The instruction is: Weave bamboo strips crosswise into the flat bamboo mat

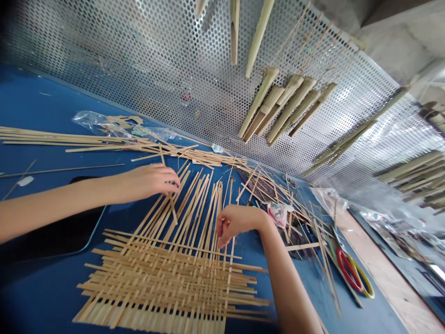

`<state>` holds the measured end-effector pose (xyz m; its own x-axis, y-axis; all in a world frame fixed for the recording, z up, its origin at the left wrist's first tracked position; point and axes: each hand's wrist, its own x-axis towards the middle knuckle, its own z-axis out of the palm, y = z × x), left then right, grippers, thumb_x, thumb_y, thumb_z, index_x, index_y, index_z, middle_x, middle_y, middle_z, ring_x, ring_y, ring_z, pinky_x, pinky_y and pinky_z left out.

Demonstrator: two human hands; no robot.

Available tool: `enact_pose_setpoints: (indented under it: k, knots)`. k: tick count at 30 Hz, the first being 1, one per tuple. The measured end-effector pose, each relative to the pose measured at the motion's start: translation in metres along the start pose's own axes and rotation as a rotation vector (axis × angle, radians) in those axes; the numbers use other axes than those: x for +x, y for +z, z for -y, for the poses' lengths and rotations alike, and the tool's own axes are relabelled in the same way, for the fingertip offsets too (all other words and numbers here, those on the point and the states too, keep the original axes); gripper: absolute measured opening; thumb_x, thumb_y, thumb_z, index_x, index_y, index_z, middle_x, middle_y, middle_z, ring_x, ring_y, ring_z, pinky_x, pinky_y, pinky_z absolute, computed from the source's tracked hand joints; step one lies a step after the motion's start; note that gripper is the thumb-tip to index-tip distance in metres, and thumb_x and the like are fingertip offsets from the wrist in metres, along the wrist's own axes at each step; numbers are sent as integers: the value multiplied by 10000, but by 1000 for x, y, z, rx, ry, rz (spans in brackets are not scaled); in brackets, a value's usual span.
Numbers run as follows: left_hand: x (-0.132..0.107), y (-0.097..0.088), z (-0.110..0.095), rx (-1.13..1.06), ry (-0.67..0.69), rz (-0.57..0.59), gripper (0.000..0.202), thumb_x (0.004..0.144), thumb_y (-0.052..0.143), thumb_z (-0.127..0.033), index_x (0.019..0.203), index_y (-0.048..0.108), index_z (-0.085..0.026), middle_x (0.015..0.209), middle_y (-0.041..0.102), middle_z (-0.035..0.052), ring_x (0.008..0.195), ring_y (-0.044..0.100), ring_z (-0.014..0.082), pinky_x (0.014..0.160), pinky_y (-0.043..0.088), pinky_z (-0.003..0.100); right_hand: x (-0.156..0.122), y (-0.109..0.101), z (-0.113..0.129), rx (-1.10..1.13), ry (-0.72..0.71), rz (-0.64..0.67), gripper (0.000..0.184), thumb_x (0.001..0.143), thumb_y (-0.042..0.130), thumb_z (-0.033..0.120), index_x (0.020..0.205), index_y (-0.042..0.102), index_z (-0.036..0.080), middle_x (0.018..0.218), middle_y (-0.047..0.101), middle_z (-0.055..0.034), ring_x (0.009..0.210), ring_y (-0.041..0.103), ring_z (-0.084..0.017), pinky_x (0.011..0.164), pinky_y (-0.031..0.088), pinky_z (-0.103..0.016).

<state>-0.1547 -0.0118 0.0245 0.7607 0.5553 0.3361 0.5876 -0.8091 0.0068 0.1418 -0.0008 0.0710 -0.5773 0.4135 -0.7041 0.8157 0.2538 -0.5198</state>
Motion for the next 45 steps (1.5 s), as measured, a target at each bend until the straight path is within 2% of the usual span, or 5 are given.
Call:
enact_pose_setpoints:
  k: [9, 15, 27, 34, 45]
  knots:
    - [-3, -2, 3, 91, 73, -89, 332, 900, 418, 5, 834, 668, -204, 842, 702, 5, 829, 627, 155, 844, 437, 291, -22, -3, 10, 37, -77, -336, 317, 780, 722, 492, 852, 675, 187, 716, 704, -26, 698, 648, -179, 616, 448, -277]
    - [-2, -40, -19, 335, -30, -525, 274, 979, 424, -113, 1064, 671, -197, 963, 706, 49, 885, 642, 177, 819, 503, 297, -47, -2, 26, 128, -262, -908, 319, 828, 663, 513, 976, 714, 235, 899, 749, -65, 837, 676, -229, 745, 492, -351]
    - [-12, -38, -52, 541, 376, -572, 362, 944, 404, -101, 1175, 675, -163, 1089, 738, 57, 974, 663, 184, 874, 552, 297, -35, 19, 47, 435, -389, -603, 107, 766, 742, 326, 790, 786, 231, 685, 753, -22, 639, 695, -161, 596, 542, -270]
    - [-29, -24, 9, 336, 182, -563, 511, 948, 548, -118, 1392, 487, -363, 1181, 728, -51, 1000, 699, 136, 935, 545, 302, -42, -21, 2, 340, -304, -706, 155, 684, 808, 352, 771, 808, 223, 677, 760, -46, 620, 695, -177, 597, 547, -295]
    - [-33, -46, 38, 95, -542, -545, 188, 908, 626, -411, 869, 748, -273, 843, 766, -66, 832, 620, 126, 841, 464, 295, -55, -44, -37, 281, -253, -836, 178, 677, 791, 350, 793, 810, 217, 659, 751, -44, 580, 644, -169, 560, 490, -304]
